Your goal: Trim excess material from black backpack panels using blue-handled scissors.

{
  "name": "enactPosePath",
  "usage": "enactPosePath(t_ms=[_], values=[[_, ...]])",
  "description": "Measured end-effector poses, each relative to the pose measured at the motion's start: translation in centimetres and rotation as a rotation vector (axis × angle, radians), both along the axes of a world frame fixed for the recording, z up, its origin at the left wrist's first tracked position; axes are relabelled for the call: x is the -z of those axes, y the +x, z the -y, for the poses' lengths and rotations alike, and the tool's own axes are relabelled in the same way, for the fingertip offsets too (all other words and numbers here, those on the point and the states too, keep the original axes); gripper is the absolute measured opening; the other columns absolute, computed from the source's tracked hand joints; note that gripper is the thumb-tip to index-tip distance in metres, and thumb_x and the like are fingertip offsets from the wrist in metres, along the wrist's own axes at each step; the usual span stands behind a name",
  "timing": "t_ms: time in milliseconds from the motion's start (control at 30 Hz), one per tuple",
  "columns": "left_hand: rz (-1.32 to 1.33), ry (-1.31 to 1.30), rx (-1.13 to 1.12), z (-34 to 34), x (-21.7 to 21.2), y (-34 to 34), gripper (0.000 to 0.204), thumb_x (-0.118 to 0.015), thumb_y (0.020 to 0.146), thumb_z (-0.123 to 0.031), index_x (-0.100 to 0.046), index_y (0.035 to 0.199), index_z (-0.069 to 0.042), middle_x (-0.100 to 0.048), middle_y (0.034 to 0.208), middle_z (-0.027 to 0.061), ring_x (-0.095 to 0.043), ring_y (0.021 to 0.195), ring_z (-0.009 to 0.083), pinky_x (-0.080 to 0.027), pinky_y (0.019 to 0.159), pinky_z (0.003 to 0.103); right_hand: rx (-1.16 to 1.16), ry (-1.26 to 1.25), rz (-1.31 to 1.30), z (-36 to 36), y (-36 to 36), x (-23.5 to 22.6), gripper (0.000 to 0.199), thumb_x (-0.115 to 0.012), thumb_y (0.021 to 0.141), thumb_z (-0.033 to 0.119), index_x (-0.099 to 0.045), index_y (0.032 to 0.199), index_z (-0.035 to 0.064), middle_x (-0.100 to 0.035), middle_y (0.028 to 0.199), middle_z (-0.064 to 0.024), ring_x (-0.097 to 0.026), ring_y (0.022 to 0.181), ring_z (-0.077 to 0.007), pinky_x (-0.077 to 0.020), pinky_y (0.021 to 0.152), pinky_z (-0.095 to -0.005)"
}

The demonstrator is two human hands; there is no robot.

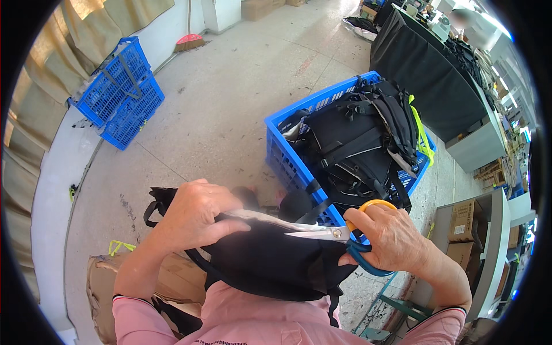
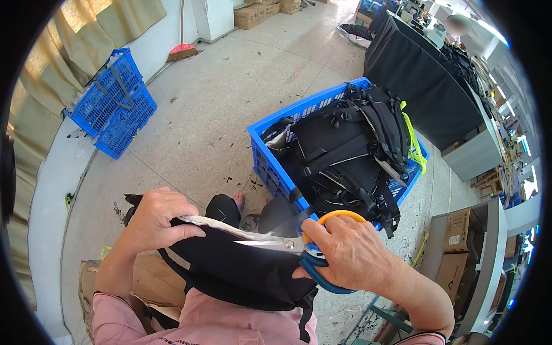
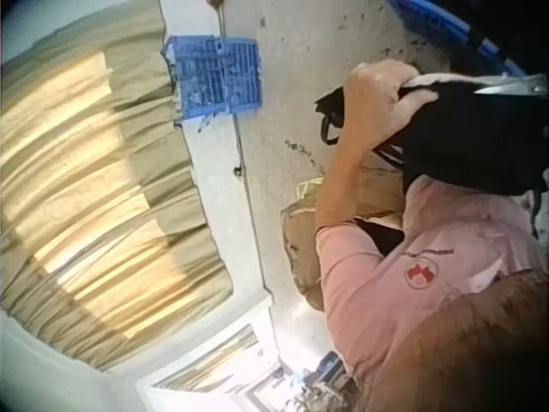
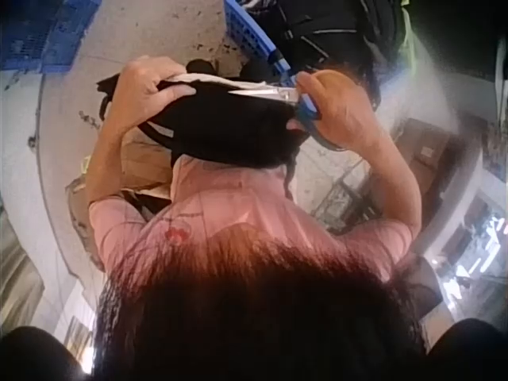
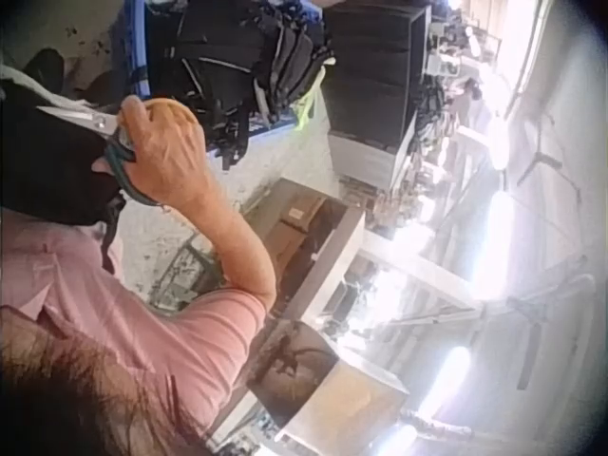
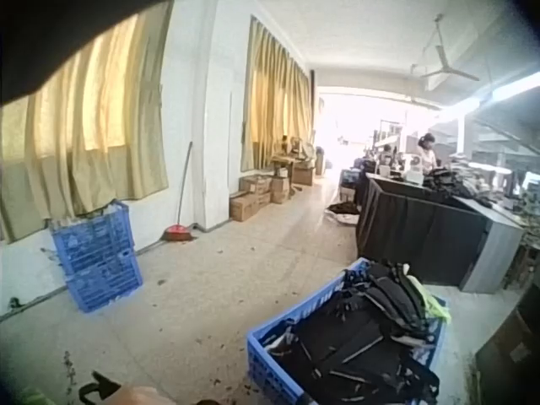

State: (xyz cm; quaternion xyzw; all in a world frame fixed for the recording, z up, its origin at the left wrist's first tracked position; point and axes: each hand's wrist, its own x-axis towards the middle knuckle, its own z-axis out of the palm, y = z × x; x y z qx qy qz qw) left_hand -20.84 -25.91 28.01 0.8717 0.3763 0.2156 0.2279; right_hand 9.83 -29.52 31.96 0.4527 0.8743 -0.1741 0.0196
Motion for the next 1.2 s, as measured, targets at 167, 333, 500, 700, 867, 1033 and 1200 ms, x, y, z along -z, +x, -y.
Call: enactPosePath(t_ms=[167, 333, 500, 700, 867, 1033, 1200], values=[[0.017, -0.005, -0.001, -0.2, 0.3, -0.1, 0.019, -0.077, 0.062, -0.021, -0.064, 0.071, -0.01, -0.059, 0.062, 0.0015, -0.056, 0.057, 0.0197, -0.039, 0.057, 0.031, -0.04, 0.01, -0.022, -0.1, -0.3, 0.6, 0.053, -0.067, 0.072, 0.053, -0.051, 0.097, 0.0084, -0.055, 0.069, -0.0112, -0.059, 0.068, -0.0254, -0.045, 0.057, -0.0358], [0.048, -0.07, 0.018, -0.2, 0.7, -0.4, 0.018, -0.072, 0.066, -0.023, -0.062, 0.072, -0.009, -0.06, 0.068, 0.0036, -0.056, 0.063, 0.0244, -0.04, 0.059, 0.034, -0.06, -0.009, -0.02, -0.1, -0.1, 1.7, 0.052, -0.065, 0.073, 0.052, -0.05, 0.094, 0.0071, -0.053, 0.061, -0.0086, -0.058, 0.057, -0.0238, -0.0446, 0.049, -0.0323], [-0.012, 0.024, 0.027, -0.5, -0.5, -1.4, 0.03, -0.074, 0.065, -0.022, -0.062, 0.087, -0.007, -0.062, 0.081, 0.0066, -0.059, 0.072, 0.0238, -0.043, 0.067, 0.033, -0.077, 0.027, -0.073, -0.2, 0.0, 2.5, 0.051, -0.066, 0.073, 0.05, -0.05, 0.092, 0.0059, -0.053, 0.058, -0.0075, -0.058, 0.054, -0.0236, -0.0451, 0.047, -0.033], [0.398, -0.254, -0.331, -0.8, 2.5, -8.3, 0.043, -0.075, 0.063, -0.01, -0.059, 0.103, -0.002, -0.063, 0.095, 0.007, -0.061, 0.085, 0.0172, -0.046, 0.078, 0.029, -0.08, 0.072, -0.177, -0.3, 0.0, 3.3, 0.048, -0.068, 0.073, 0.047, -0.05, 0.091, 0.0055, -0.055, 0.059, -0.0073, -0.059, 0.054, -0.0248, -0.0453, 0.046, -0.0323], [0.59, -0.68, -0.372, 0.3, 6.0, -8.4, 0.017, -0.071, 0.069, -0.002, -0.067, 0.085, 0.001, -0.066, 0.077, 0.003, -0.059, 0.072, 0.0085, -0.047, 0.069, 0.024, -0.062, 0.033, -0.104, -0.5, -0.5, 2.4, 0.053, -0.068, 0.071, 0.05, -0.05, 0.095, 0.0072, -0.055, 0.066, -0.0071, -0.058, 0.061, -0.0227, -0.0446, 0.051, -0.0337], [0.61, -0.692, -0.338, -0.3, 5.5, -8.3, 0.016, -0.072, 0.069, -0.003, -0.067, 0.084, 0.001, -0.066, 0.077, 0.0023, -0.059, 0.071, 0.0083, -0.047, 0.066, 0.023, -0.017, 0.04, 0.003, -0.8, -1.2, 2.2, 0.066, -0.073, 0.064, 0.053, -0.05, 0.106, 0.0075, -0.055, 0.076, -0.0062, -0.057, 0.071, -0.0247, -0.0384, 0.054, -0.0368], [0.606, -0.684, -0.407, -0.4, 5.9, -7.8, 0.018, -0.077, 0.066, -0.011, -0.067, 0.078, -0.002, -0.065, 0.072, 0.0011, -0.058, 0.067, 0.0081, -0.045, 0.065, 0.022, -0.068, 0.103, -0.038, -0.7, -0.8, 3.2, 0.052, -0.066, 0.072, 0.054, -0.051, 0.096, 0.0097, -0.054, 0.065, -0.006, -0.059, 0.061, -0.0218, -0.0421, 0.048, -0.0317]])
